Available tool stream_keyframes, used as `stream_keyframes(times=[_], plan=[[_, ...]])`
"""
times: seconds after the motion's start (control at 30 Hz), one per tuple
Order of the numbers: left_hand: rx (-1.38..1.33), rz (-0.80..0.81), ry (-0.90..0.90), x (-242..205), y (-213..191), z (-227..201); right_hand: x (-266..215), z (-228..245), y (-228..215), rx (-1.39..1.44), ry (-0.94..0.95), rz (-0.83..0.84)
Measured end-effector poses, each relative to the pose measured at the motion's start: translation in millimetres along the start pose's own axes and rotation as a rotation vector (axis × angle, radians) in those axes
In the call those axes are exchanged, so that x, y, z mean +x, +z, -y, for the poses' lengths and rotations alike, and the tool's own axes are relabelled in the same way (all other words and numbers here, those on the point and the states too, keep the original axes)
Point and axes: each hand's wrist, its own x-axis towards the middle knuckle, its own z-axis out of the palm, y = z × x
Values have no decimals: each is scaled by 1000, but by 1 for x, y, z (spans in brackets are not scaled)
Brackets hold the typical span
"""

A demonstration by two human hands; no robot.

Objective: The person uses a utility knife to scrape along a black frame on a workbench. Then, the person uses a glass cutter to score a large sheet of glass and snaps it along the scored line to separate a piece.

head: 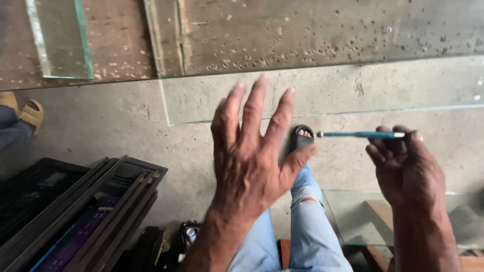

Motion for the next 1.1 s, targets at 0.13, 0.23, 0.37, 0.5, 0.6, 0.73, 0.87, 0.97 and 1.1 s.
stream_keyframes(times=[0.13, 0.23, 0.37, 0.5, 0.6, 0.73, 0.87, 0.97, 1.1], plan=[[137, 113, -17, -7, 5, -7, -4, 15, 10, 48, -34, -18], [61, 33, -54, -11, 9, -11, -5, 24, 12, 53, -41, 35], [-33, -97, -40, -13, 2, -22, -6, 34, 17, 43, -40, 0], [-270, -167, -166, -20, 0, -31, -3, 38, 18, 68, -44, 20], [-581, -46, -520, -31, 16, -27, -3, 41, 25, 69, -34, -5], [-1051, 91, -1140, -18, 37, -18, -4, 46, 32, 80, -48, -13], [-1150, 4, -1160, -11, 47, -14, -13, 49, 36, 70, -72, 21], [-1224, -98, -1171, -10, 56, -10, -4, 45, 28, 72, -69, 21], [-1171, -149, -1166, -12, 63, -7, 9, 36, 9, 32, -58, 54]])
